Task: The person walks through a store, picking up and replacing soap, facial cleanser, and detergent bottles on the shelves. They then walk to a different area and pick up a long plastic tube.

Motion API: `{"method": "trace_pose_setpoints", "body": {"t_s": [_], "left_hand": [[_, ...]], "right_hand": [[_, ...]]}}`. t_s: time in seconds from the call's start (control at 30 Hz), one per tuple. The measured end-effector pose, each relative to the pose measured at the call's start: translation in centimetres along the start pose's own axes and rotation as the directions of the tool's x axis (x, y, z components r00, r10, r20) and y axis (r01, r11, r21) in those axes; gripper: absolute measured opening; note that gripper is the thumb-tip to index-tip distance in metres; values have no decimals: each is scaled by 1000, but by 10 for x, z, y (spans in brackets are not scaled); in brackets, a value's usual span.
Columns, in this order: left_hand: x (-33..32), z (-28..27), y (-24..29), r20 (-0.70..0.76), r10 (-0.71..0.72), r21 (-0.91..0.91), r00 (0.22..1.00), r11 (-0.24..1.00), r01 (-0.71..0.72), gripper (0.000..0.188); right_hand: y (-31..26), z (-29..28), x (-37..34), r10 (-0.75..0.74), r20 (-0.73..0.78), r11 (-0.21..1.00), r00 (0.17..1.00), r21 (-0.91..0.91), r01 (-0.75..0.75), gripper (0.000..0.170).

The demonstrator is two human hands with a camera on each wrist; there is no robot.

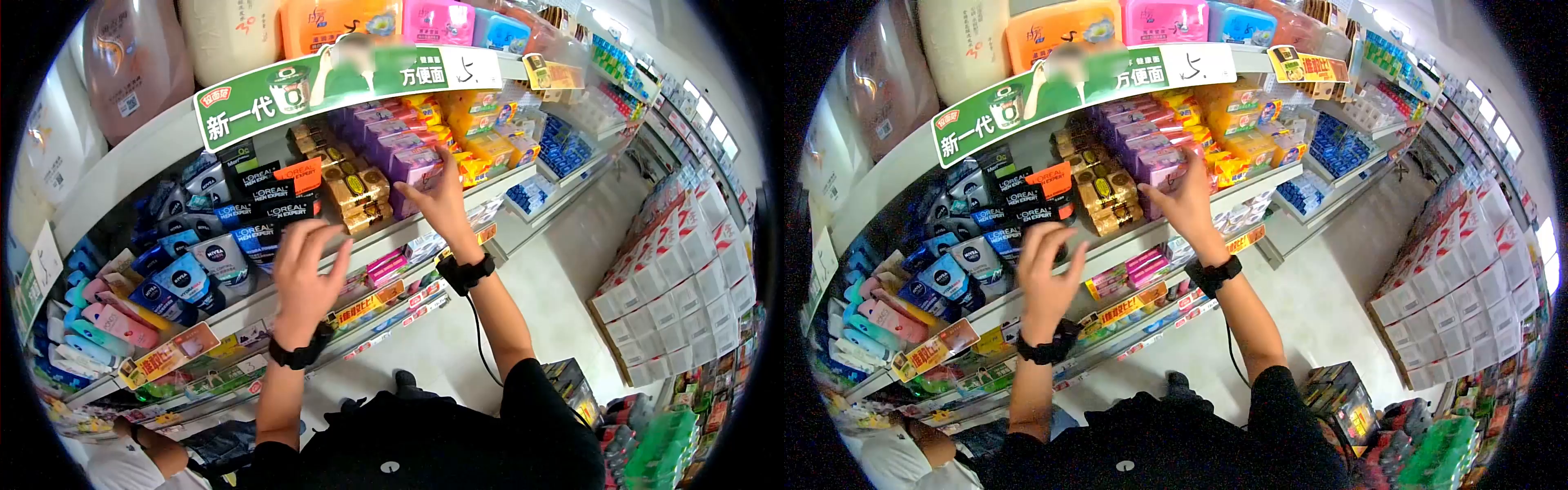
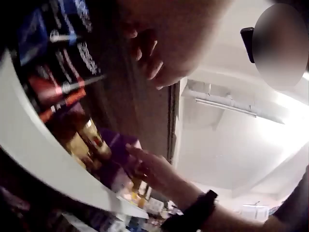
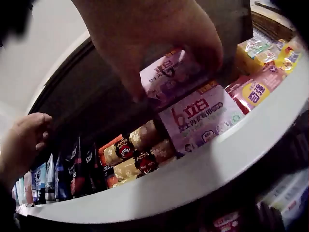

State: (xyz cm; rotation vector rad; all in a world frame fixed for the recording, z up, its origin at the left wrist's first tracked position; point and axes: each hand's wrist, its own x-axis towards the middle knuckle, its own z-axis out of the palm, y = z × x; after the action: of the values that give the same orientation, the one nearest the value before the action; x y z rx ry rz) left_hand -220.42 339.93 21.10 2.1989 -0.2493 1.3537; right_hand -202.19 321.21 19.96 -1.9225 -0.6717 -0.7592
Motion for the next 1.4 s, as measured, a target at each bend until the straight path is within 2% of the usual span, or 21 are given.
{"method": "trace_pose_setpoints", "body": {"t_s": [0.03,0.07,0.13,0.17,0.2,0.27,0.3,0.33,0.37,0.4,0.5,0.6,0.7,0.87,0.97,1.03,1.07,1.17,1.27,1.37,1.4], "left_hand": [[-1,12,3,15,-25,-89,1000,996,26,25],[-1,22,6,68,-121,-199,990,971,132,29],[-2,44,8,207,-293,-388,933,851,354,38],[-4,60,4,232,-325,-463,917,792,398,44],[-7,76,-2,256,-354,-533,899,725,437,51],[2,91,3,356,-378,-639,854,569,518,72],[6,101,5,353,-385,-663,853,540,518,73],[7,113,4,349,-390,-687,852,512,516,74],[10,124,0,347,-394,-710,851,483,513,75],[18,130,-7,369,-297,-689,881,549,474,81],[18,144,1,426,-419,-614,802,517,596,82],[15,156,-2,422,-330,-586,844,611,532,83],[7,166,-3,380,-278,-562,882,688,459,85],[3,164,0,319,-270,-551,909,727,409,90],[-3,155,2,282,-278,-486,918,784,386,92],[-3,135,7,249,-241,-448,938,830,332,91],[-2,123,10,270,-280,-427,921,823,375,83],[-7,95,3,229,-261,-288,938,902,322,72],[2,75,-7,116,-145,39,983,989,141,55],[15,70,-13,199,-114,245,973,967,64,49],[17,70,-15,246,-109,289,963,957,34,46]], "right_hand": [[-1,3,-1,50,26,997,998,64,-52,90],[-3,3,1,164,70,978,984,122,-171,90],[8,6,5,184,76,939,980,281,-198,88],[18,10,9,191,81,910,978,358,-207,87],[39,12,10,159,93,919,983,350,-182,73],[46,7,17,321,179,733,930,574,-363,71],[49,5,19,387,239,605,890,663,-441,71],[56,5,24,260,297,638,919,662,-394,73],[62,9,24,262,313,613,913,677,-408,72],[60,11,25,263,328,590,907,690,-420,71],[54,9,24,291,399,553,870,671,-493,70],[53,10,24,294,377,579,878,661,-478,68],[57,15,24,293,370,523,882,710,-472,66],[50,6,26,244,447,510,861,696,-506,65],[62,10,25,239,380,567,894,693,-446,65],[54,1,20,239,306,675,922,630,-384,62],[41,-8,13,221,254,727,942,601,-333,62],[26,-20,-2,163,143,793,976,570,-216,57],[33,-23,-16,113,39,865,993,487,-117,47],[37,-30,-23,98,69,925,993,361,-117,41],[45,-28,-25,95,65,912,993,393,-113,39]]}}
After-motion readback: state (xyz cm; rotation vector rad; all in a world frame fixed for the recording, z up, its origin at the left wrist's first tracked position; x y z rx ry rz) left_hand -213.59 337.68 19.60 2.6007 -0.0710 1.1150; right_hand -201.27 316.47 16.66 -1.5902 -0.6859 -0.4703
